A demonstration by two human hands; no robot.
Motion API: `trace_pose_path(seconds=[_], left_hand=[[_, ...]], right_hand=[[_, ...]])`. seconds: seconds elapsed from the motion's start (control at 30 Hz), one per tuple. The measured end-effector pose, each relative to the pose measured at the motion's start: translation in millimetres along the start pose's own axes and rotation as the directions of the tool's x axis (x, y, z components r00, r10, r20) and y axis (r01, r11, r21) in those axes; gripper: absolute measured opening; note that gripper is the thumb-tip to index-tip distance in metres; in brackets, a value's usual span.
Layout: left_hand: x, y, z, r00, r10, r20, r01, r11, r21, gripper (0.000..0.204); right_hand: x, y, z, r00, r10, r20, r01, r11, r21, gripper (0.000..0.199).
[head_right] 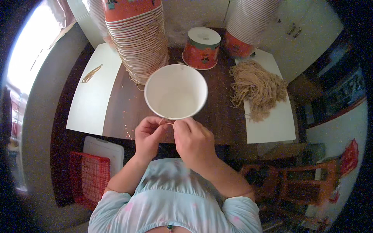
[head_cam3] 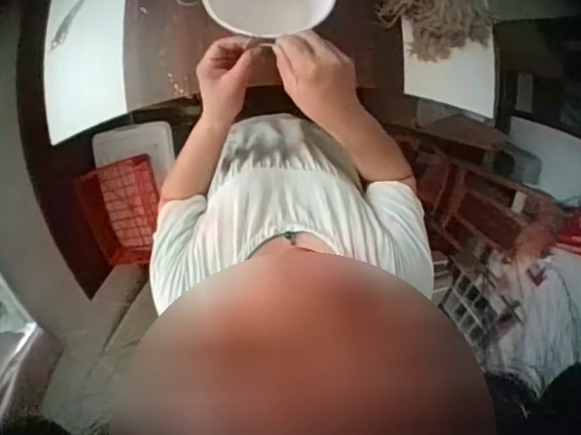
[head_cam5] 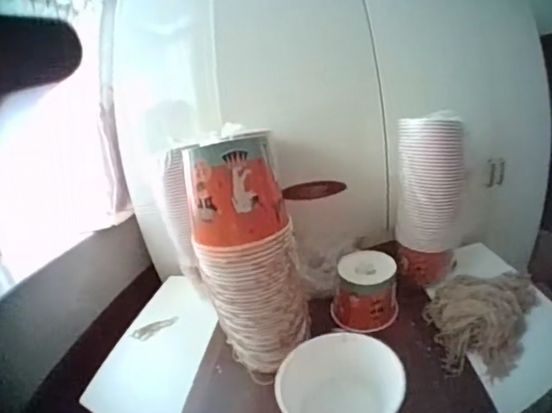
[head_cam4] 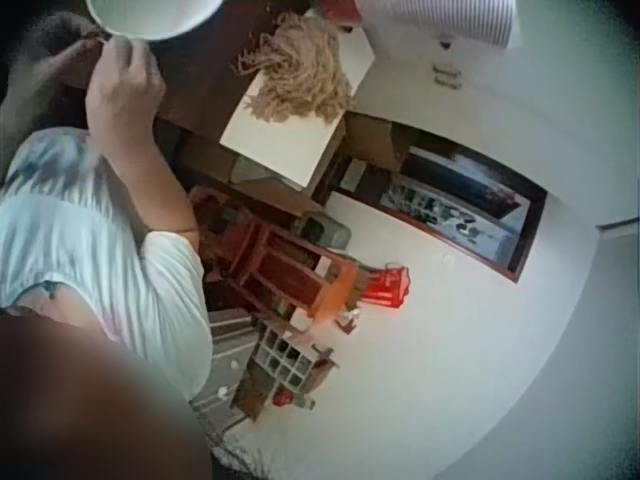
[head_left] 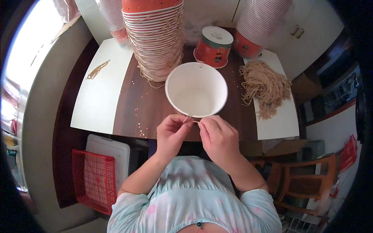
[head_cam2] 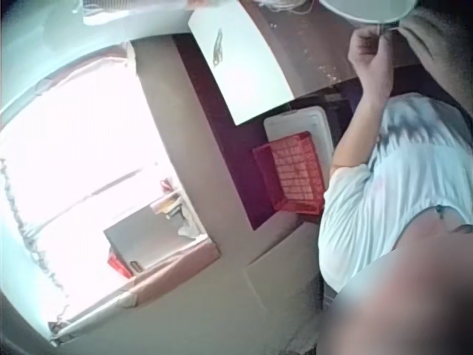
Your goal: Tying individual rubber bands around the rims of paper cups for assembly or packaging.
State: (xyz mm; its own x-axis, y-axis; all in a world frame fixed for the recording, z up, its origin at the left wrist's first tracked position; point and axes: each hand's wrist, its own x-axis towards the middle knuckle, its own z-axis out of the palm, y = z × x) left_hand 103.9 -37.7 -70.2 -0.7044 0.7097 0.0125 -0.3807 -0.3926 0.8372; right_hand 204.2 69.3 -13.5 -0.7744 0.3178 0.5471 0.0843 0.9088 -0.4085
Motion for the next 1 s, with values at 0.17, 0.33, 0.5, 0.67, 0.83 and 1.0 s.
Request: trace_pose_path(seconds=[0.17, 0.33, 0.5, 0.67, 0.83, 1.0], left_hand=[[3, 13, -6, 0.780, 0.590, 0.208, -0.503, 0.393, 0.770, 0.011], [-1, 10, -6, 0.867, 0.497, -0.013, -0.414, 0.737, 0.534, 0.010], [-3, 15, -20, 0.986, -0.069, -0.151, 0.013, 0.938, -0.347, 0.010], [-21, 19, -18, 0.950, 0.025, -0.311, -0.092, 0.975, -0.201, 0.010], [-16, 28, -34, 0.595, 0.756, 0.275, -0.398, -0.020, 0.917, 0.020], [-20, 35, -37, 0.562, 0.751, 0.347, -0.340, -0.173, 0.925, 0.017]], right_hand=[[-4, 15, 40, 0.988, 0.011, -0.154, 0.001, 0.997, 0.078, 0.013], [3, 12, 69, 0.990, 0.098, -0.101, -0.054, 0.929, 0.367, 0.015], [11, 4, 71, 0.941, 0.275, 0.199, -0.326, 0.569, 0.755, 0.010], [18, 3, 65, 0.951, 0.224, 0.211, -0.306, 0.618, 0.724, 0.009], [19, -3, 60, 0.969, 0.211, 0.132, -0.245, 0.722, 0.647, 0.009], [15, -7, 73, 0.966, 0.226, 0.125, -0.254, 0.741, 0.622, 0.008]])
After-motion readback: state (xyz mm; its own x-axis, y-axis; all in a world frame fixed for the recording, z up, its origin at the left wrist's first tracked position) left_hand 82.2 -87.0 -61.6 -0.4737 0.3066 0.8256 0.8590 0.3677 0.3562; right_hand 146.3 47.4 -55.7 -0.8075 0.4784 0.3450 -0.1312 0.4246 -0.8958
